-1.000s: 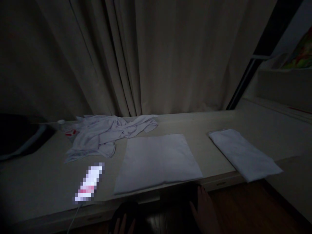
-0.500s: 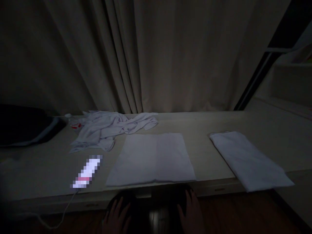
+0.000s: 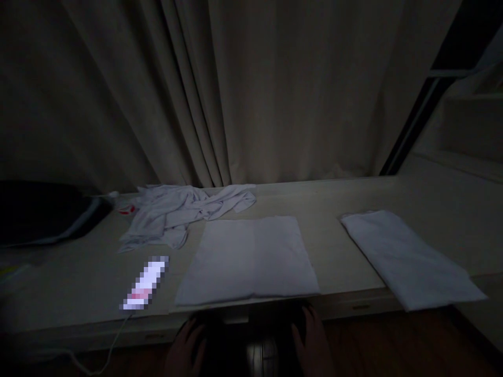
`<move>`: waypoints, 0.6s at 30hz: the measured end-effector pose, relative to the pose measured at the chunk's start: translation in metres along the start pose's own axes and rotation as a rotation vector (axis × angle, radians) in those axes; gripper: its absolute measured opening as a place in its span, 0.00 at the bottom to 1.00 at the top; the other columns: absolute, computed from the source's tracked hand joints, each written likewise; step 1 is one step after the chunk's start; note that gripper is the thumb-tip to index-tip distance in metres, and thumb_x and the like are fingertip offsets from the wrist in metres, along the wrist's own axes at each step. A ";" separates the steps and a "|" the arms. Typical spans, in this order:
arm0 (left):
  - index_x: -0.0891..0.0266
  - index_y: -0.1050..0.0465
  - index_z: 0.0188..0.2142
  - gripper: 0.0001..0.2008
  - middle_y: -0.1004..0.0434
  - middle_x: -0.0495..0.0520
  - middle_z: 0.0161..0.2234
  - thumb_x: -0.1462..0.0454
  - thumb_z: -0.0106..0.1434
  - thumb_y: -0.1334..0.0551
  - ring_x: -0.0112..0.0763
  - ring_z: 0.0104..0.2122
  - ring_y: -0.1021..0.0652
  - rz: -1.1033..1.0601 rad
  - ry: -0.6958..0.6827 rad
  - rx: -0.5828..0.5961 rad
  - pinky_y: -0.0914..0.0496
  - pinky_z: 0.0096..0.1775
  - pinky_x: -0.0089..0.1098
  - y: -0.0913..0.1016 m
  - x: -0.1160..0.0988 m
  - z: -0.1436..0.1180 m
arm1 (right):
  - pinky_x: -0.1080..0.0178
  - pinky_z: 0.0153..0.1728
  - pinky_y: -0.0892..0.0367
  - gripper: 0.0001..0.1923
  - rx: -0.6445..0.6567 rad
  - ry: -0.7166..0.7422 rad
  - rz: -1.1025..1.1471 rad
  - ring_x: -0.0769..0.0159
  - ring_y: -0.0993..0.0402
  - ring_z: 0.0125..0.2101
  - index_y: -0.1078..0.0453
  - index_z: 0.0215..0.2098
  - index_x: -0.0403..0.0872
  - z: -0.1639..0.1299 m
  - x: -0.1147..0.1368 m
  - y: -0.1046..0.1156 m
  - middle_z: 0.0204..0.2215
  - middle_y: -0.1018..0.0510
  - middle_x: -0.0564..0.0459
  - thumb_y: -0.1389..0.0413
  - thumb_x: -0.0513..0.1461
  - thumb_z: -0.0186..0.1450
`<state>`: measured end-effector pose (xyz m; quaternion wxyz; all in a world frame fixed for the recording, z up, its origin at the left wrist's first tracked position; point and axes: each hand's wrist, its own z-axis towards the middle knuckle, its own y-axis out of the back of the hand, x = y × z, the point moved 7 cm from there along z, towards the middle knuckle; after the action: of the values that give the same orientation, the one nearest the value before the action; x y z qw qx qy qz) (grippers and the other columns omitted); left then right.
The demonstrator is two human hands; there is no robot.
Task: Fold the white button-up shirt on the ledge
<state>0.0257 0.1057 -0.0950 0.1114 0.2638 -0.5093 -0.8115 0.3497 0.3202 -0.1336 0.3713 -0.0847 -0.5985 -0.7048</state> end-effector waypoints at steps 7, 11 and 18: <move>0.72 0.33 0.51 0.32 0.26 0.68 0.50 0.48 0.60 0.54 0.46 0.48 0.24 -0.222 0.551 0.167 0.30 0.51 0.44 0.045 0.087 0.077 | 0.52 0.47 0.33 0.26 -0.063 -0.072 -0.008 0.53 0.28 0.44 0.32 0.45 0.41 0.096 -0.027 0.040 0.43 0.25 0.37 0.57 0.52 0.64; 0.67 0.29 0.44 0.30 0.21 0.65 0.43 0.47 0.60 0.56 0.47 0.46 0.23 -0.232 0.594 0.434 0.31 0.50 0.43 0.026 0.087 0.107 | 0.56 0.36 0.31 0.25 0.025 -0.070 -0.143 0.57 0.24 0.33 0.28 0.38 0.45 0.151 -0.031 0.032 0.30 0.21 0.43 0.60 0.51 0.65; 0.62 0.29 0.40 0.26 0.21 0.62 0.42 0.48 0.61 0.56 0.45 0.45 0.23 -0.255 0.584 0.437 0.32 0.47 0.40 0.003 0.088 0.113 | 0.60 0.29 0.34 0.24 0.110 -0.132 -0.320 0.60 0.23 0.30 0.31 0.32 0.48 0.156 -0.024 0.002 0.31 0.21 0.46 0.64 0.48 0.68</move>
<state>-0.1091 0.1517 -0.0809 0.0909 0.5626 -0.5800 -0.5821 0.3169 0.4716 -0.1033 0.2185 -0.0140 -0.6649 -0.7141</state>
